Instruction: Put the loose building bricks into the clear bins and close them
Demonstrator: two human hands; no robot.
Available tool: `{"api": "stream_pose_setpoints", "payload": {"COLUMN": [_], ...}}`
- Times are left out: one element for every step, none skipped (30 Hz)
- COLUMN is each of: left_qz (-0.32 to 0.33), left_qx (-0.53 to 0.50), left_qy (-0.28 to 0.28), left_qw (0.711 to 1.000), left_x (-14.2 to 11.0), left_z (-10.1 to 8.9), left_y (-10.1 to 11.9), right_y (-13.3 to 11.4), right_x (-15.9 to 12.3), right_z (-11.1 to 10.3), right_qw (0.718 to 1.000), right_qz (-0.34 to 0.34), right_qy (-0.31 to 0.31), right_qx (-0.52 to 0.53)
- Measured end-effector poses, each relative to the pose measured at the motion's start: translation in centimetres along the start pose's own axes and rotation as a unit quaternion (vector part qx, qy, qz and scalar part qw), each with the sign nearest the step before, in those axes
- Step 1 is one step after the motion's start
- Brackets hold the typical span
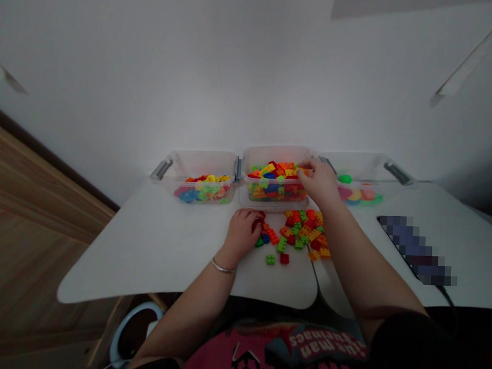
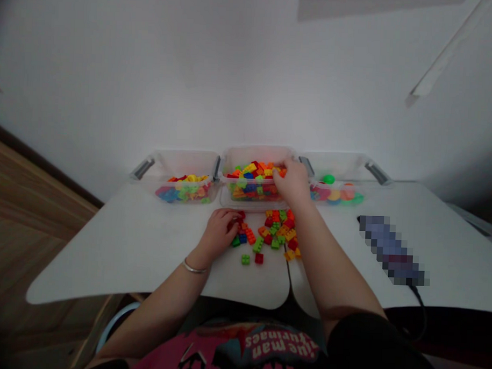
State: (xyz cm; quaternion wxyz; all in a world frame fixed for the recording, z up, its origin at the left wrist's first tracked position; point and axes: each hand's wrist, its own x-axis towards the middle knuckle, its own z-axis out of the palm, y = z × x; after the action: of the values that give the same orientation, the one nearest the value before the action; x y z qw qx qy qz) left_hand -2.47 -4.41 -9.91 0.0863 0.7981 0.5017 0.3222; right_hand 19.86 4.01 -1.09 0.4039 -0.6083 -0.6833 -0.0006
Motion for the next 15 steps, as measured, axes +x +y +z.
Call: {"api": "stream_pose_setpoints", "payload": {"left_qz": [-0.001,-0.002,-0.002,-0.002,-0.002,-0.002,-0.002,-0.001,-0.001,0.000,0.000,0.000,0.001,0.001,0.000], "left_qx": [0.004,0.007,0.009,0.011,0.013,0.013,0.013,0.012,0.012,0.010,0.010,0.009,0.008,0.008,0.007], "left_qy": [-0.001,-0.004,-0.006,-0.008,-0.009,-0.009,-0.008,-0.007,-0.006,-0.006,-0.007,-0.007,-0.007,-0.007,-0.007], "left_qw": [1.000,1.000,1.000,1.000,1.000,1.000,1.000,1.000,1.000,1.000,1.000,1.000,1.000,1.000,1.000], "left_x": [0.02,0.04,0.05,0.06,0.07,0.07,0.06,0.06,0.05,0.04,0.03,0.03,0.02,0.01,0.00], "left_z": [0.01,0.02,0.03,0.05,0.06,0.08,0.08,0.08,0.07,0.06,0.04,0.03,0.02,0.01,0.00], "left_y": [0.00,0.00,0.00,0.00,0.00,-0.01,-0.01,-0.01,-0.02,-0.02,-0.02,-0.02,-0.02,-0.01,-0.01], "right_y": [-0.09,-0.18,-0.25,-0.31,-0.36,-0.39,-0.40,-0.39,-0.36,-0.31,-0.25,-0.18,-0.14,-0.12,-0.16], "right_x": [-0.01,-0.04,-0.08,-0.11,-0.14,-0.15,-0.15,-0.14,-0.11,-0.06,-0.01,0.05,0.11,0.16,0.15], "right_z": [0.07,0.12,0.16,0.18,0.19,0.20,0.21,0.23,0.25,0.28,0.29,0.29,0.25,0.16,0.00], "right_qw": [1.000,0.999,0.999,0.998,0.998,0.998,0.998,0.998,0.998,0.998,0.998,0.998,0.999,0.999,0.999], "right_qz": [0.003,0.006,0.007,0.010,0.013,0.016,0.019,0.022,0.024,0.025,0.025,0.023,0.019,0.015,0.011], "right_qy": [-0.004,-0.008,-0.011,-0.013,-0.015,-0.018,-0.019,-0.018,-0.016,-0.014,-0.013,-0.013,-0.016,-0.020,-0.024], "right_qx": [-0.022,-0.039,-0.050,-0.057,-0.060,-0.061,-0.062,-0.062,-0.062,-0.062,-0.060,-0.056,-0.047,-0.035,-0.019]}}
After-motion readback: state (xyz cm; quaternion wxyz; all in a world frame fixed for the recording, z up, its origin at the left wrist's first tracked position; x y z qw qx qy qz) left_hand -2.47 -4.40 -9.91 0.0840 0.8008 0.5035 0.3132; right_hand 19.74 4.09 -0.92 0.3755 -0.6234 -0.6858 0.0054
